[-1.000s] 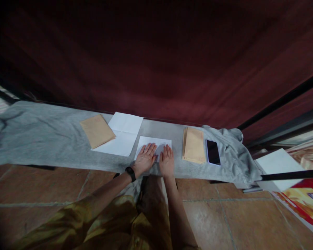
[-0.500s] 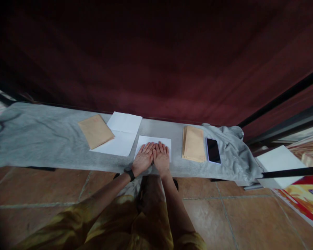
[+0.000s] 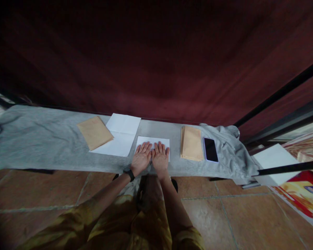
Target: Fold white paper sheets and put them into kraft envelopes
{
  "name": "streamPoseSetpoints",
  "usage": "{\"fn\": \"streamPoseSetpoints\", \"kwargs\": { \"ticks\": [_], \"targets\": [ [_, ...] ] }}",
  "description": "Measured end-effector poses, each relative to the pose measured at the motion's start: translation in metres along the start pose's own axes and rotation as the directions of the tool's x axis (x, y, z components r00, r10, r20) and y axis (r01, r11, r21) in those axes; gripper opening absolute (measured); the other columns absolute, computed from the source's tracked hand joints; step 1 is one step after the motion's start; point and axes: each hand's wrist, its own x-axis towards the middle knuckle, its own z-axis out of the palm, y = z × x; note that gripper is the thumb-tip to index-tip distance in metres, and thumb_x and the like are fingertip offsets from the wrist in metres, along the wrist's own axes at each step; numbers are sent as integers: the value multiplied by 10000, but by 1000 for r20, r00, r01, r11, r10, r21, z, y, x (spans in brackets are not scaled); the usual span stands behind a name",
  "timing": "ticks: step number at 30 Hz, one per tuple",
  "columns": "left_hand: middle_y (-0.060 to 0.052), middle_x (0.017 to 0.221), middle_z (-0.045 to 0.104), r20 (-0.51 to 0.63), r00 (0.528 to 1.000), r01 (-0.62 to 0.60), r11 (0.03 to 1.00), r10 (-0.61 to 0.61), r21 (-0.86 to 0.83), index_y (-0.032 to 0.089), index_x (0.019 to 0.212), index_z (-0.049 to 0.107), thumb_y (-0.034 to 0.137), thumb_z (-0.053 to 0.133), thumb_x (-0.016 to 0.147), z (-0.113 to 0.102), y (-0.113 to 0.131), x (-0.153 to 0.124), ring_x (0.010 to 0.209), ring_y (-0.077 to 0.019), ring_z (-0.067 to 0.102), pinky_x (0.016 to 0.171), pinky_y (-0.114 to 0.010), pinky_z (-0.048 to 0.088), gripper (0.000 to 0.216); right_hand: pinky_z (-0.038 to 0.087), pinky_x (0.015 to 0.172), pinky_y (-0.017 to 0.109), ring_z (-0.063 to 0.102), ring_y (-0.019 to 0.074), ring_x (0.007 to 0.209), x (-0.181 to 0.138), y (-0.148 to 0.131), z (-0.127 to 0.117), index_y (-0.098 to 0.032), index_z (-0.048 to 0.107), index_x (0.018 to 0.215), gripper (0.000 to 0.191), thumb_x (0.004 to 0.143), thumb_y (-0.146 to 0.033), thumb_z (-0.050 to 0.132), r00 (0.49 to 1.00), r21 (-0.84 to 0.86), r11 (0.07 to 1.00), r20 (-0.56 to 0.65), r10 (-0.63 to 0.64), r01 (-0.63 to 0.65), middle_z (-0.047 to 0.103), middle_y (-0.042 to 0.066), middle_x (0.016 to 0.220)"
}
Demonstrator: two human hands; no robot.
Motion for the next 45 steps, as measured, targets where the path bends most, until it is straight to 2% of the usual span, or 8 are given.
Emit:
{"fn": "streamPoseSetpoints", "kwargs": {
  "ticks": [7, 12, 19, 25, 29, 38, 45],
  "targets": [
    [-117, 1589, 359, -33, 996, 83, 997, -83, 4, 114, 1525, 356, 277, 332, 966, 5, -1, -2, 1504, -242, 253, 1239, -471, 176, 583, 145, 1201, 521, 310, 258, 1467, -1, -2, 2, -186, 414, 1505, 488, 1049, -318, 302, 996, -12, 996, -33, 87, -87, 377, 112, 1582],
    [-134, 1588, 353, -101, 988, 117, 993, -116, 9, 105, 1532, 337, 304, 337, 968, 11, -1, -5, 1495, -247, 276, 1227, -471, 209, 598, 168, 1194, 519, 334, 266, 1455, -2, -2, 2, -158, 418, 1501, 499, 1047, -309, 275, 991, -13, 993, -59, 119, -120, 399, 129, 1567],
    [-184, 1579, 343, -125, 976, 183, 983, -181, 6, 29, 1519, 340, 341, 335, 981, 10, -4, -15, 1490, -279, 283, 1223, -475, 241, 622, 186, 1179, 538, 373, 274, 1433, -4, -2, -1, -151, 438, 1488, 503, 1043, -312, 266, 986, -9, 989, -80, 144, -145, 427, 157, 1546],
    [-164, 1552, 397, -210, 963, 162, 986, -166, -35, 70, 1545, 309, 337, 352, 971, 9, -7, -24, 1469, -290, 330, 1211, -518, 264, 634, 206, 1177, 518, 379, 279, 1432, -4, -2, 2, -140, 444, 1484, 502, 1042, -308, 276, 983, -24, 989, -119, 139, -143, 421, 166, 1548],
    [-157, 1542, 419, -227, 960, 164, 986, -165, -22, 80, 1532, 345, 337, 348, 976, 10, -10, -27, 1463, -284, 346, 1206, -506, 283, 613, 213, 1179, 521, 371, 276, 1440, -4, -2, 0, -134, 445, 1484, 500, 1043, -308, 285, 983, -17, 987, -98, 156, -158, 413, 176, 1548],
    [-173, 1539, 426, -180, 971, 166, 986, -160, 17, 53, 1491, 403, 325, 316, 992, 6, -12, -27, 1467, -282, 338, 1212, -493, 276, 575, 218, 1186, 507, 371, 274, 1444, -4, -2, -2, -129, 441, 1486, 492, 1043, -281, 290, 983, -23, 987, -100, 154, -157, 398, 173, 1556],
    [-141, 1554, 420, -49, 999, -4, 1000, 5, 24, 68, 1484, 416, 336, 264, 1018, -1, 0, -12, 1471, -232, 333, 1232, -415, 240, 558, 213, 1185, 515, 344, 280, 1457, -4, 1, 2, -132, 416, 1501, 500, 1028, -266, 326, 984, -21, 988, -91, 150, -153, 388, 176, 1561]
  ]
}}
